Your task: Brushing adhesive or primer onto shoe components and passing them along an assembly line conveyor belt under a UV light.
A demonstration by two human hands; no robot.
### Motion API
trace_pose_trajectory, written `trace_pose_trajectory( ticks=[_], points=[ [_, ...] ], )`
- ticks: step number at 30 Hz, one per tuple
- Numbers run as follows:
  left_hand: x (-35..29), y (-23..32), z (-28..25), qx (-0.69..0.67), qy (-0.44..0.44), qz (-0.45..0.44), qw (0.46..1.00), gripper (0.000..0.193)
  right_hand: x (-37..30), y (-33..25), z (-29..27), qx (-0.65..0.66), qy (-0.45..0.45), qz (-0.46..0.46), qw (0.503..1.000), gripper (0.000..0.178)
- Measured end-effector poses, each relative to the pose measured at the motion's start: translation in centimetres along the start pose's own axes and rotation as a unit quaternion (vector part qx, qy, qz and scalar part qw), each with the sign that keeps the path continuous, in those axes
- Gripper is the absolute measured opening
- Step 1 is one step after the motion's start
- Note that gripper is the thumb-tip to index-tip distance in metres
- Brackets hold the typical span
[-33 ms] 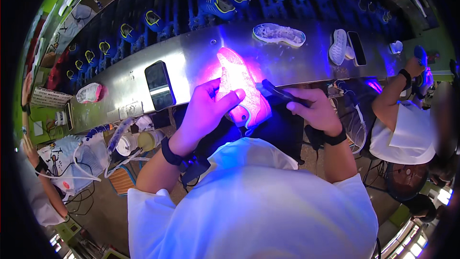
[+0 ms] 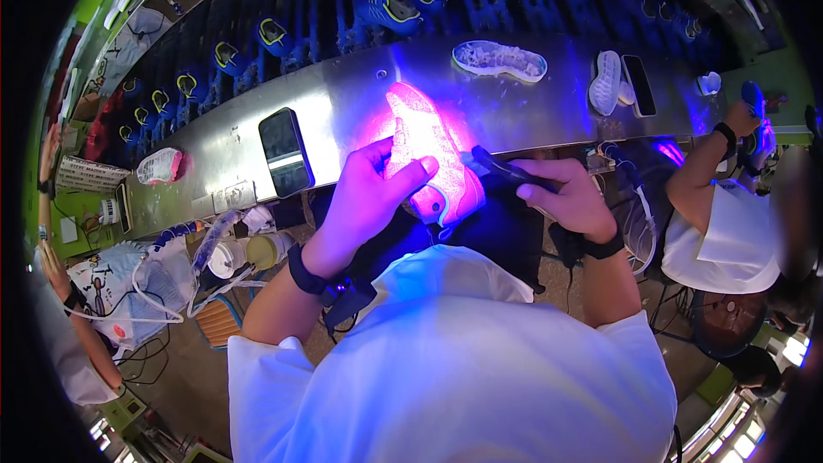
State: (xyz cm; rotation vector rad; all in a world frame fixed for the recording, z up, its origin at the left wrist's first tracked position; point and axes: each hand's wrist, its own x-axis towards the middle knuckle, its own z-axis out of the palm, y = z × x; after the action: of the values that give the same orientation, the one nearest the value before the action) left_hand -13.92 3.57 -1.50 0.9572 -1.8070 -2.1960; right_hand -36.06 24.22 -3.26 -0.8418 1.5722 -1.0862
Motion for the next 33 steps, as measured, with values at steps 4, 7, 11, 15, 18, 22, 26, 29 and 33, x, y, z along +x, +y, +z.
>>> trace_pose_trajectory(
  ticks=[4,7,11,15,18,22,26,29,33],
  points=[
    [0.6,-0.1,0.0,0.04,0.023,0.045,0.998,0.042,-1.0,-0.7,-1.0,-0.061,-0.022,-0.054,0.996,0.038],
    [0.8,-0.2,-0.2,0.023,0.04,0.009,0.999,0.045,-1.4,-0.7,-0.9,-0.062,-0.009,-0.034,0.997,0.038],
    [0.9,-0.7,0.1,-0.037,0.046,0.004,0.998,0.046,-1.9,-1.6,-0.1,-0.155,0.044,-0.079,0.984,0.039],
    [0.2,-0.2,0.2,-0.117,0.072,-0.035,0.99,0.041,-1.4,-4.0,0.5,-0.229,0.073,-0.024,0.97,0.038],
    [-0.1,-0.5,0.2,-0.105,0.073,0.004,0.992,0.042,0.0,-3.5,0.5,-0.234,0.094,-0.15,0.956,0.037],
    [-0.3,-0.9,-0.6,-0.087,0.098,0.03,0.991,0.043,0.4,-3.8,0.3,-0.225,0.071,-0.136,0.962,0.037],
    [-0.1,-1.1,-1.0,-0.075,0.109,-0.026,0.991,0.039,-0.2,-4.4,0.8,-0.238,0.062,-0.127,0.961,0.037],
    [-0.2,-0.9,-1.1,-0.23,0.049,-0.061,0.97,0.037,0.0,-4.4,1.3,-0.266,0.093,-0.113,0.953,0.035],
    [-0.1,-1.2,-1.3,-0.285,0.054,-0.138,0.947,0.038,0.2,-5.3,1.2,-0.313,0.104,-0.16,0.93,0.038]
  ],
)
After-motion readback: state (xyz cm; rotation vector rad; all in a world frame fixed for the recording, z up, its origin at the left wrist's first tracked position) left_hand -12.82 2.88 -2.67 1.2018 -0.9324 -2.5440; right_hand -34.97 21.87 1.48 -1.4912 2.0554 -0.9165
